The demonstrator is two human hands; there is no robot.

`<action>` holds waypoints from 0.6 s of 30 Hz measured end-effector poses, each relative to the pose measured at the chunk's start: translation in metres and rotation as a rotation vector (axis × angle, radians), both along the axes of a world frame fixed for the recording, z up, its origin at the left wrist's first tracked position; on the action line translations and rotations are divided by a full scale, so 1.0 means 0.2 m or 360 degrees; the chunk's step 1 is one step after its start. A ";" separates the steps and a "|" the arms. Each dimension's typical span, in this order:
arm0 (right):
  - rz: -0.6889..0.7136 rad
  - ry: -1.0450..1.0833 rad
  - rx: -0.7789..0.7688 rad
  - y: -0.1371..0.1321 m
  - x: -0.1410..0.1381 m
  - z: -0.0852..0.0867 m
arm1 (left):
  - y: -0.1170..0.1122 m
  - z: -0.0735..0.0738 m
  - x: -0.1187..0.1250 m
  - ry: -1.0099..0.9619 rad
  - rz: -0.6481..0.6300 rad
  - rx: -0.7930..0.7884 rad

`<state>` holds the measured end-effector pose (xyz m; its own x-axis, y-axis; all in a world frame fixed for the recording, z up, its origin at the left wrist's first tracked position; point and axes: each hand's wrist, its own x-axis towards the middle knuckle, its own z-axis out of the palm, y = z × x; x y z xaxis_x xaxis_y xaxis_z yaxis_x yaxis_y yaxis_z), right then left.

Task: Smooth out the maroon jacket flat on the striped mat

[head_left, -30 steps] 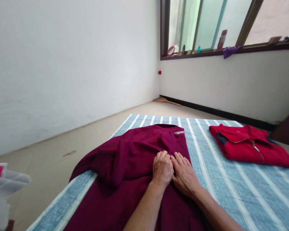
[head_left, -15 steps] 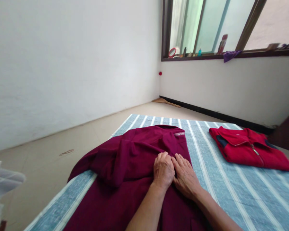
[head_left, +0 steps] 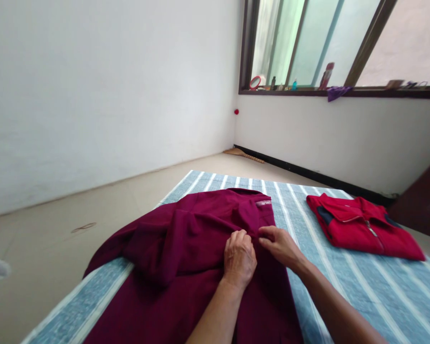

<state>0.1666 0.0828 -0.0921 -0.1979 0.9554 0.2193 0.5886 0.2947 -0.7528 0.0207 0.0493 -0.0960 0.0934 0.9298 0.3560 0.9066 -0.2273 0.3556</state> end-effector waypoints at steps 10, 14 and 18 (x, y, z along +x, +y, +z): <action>-0.0769 0.0060 0.0091 0.43 0.07 -0.15 | 0.01 -0.02 0.00 0.0012 0.0018 0.0002; -0.0854 -0.0093 0.0072 0.47 0.06 -0.19 | 0.01 -0.02 0.00 0.0013 0.0026 0.0009; -0.0858 -0.0276 0.0078 0.50 0.06 -0.20 | 0.00 -0.02 0.00 0.0004 0.0033 -0.0006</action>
<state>0.1792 0.1831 -0.1323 0.2778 0.9208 0.2736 0.7794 -0.0496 -0.6245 0.0214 0.0503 -0.0996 0.0751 0.9328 0.3526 0.9118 -0.2074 0.3543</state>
